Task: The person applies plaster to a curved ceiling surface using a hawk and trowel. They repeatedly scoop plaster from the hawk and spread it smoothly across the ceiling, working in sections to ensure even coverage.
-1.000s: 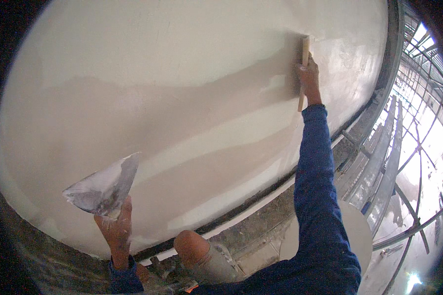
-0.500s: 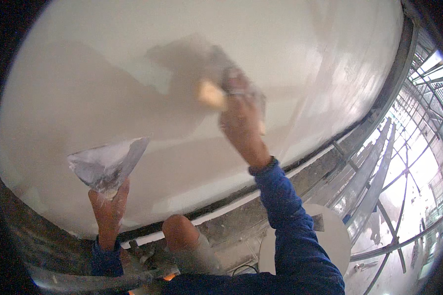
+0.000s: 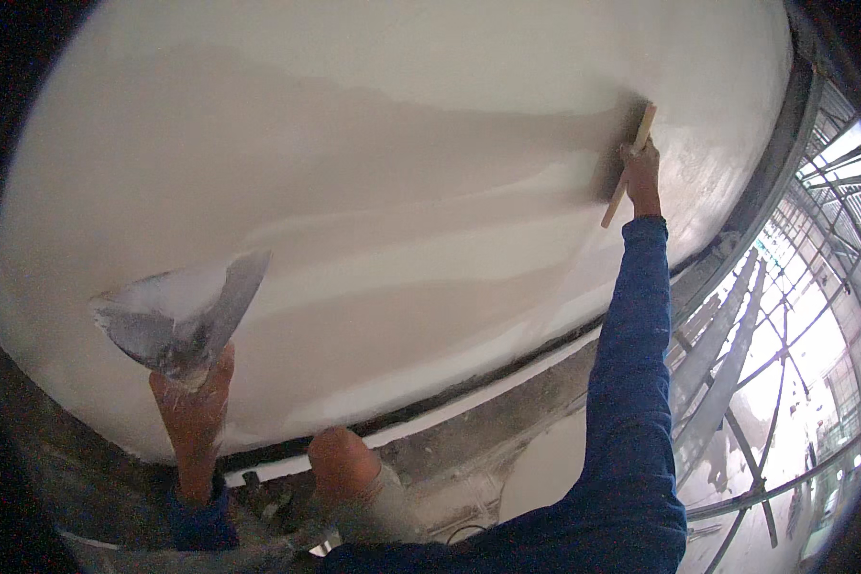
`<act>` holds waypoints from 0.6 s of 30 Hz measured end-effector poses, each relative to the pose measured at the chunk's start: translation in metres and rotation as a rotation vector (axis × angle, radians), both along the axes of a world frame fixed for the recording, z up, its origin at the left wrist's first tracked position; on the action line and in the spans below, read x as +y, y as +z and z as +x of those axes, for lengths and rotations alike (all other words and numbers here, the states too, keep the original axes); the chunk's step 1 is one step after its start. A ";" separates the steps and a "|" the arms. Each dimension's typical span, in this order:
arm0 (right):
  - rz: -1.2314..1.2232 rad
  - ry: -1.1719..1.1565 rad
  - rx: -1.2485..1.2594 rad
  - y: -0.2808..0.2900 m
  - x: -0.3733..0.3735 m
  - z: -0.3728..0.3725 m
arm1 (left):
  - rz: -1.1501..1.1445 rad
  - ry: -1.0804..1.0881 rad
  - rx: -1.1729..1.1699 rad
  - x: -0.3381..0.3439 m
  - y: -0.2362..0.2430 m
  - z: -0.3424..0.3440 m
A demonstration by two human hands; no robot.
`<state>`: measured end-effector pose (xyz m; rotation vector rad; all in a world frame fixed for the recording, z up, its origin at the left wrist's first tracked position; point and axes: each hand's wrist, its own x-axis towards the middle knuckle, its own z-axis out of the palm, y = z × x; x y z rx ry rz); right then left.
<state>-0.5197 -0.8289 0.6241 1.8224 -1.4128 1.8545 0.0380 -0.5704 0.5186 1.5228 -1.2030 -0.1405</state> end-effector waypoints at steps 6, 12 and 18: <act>0.054 -0.312 0.050 -0.026 0.030 0.109 | -0.185 -0.139 0.263 0.011 0.023 0.006; 0.018 -0.303 0.070 -0.057 0.060 0.236 | -0.164 -0.206 0.523 0.037 0.043 0.010; 0.227 -0.217 0.180 -0.056 0.137 0.435 | -0.394 -0.137 0.679 0.057 0.029 0.058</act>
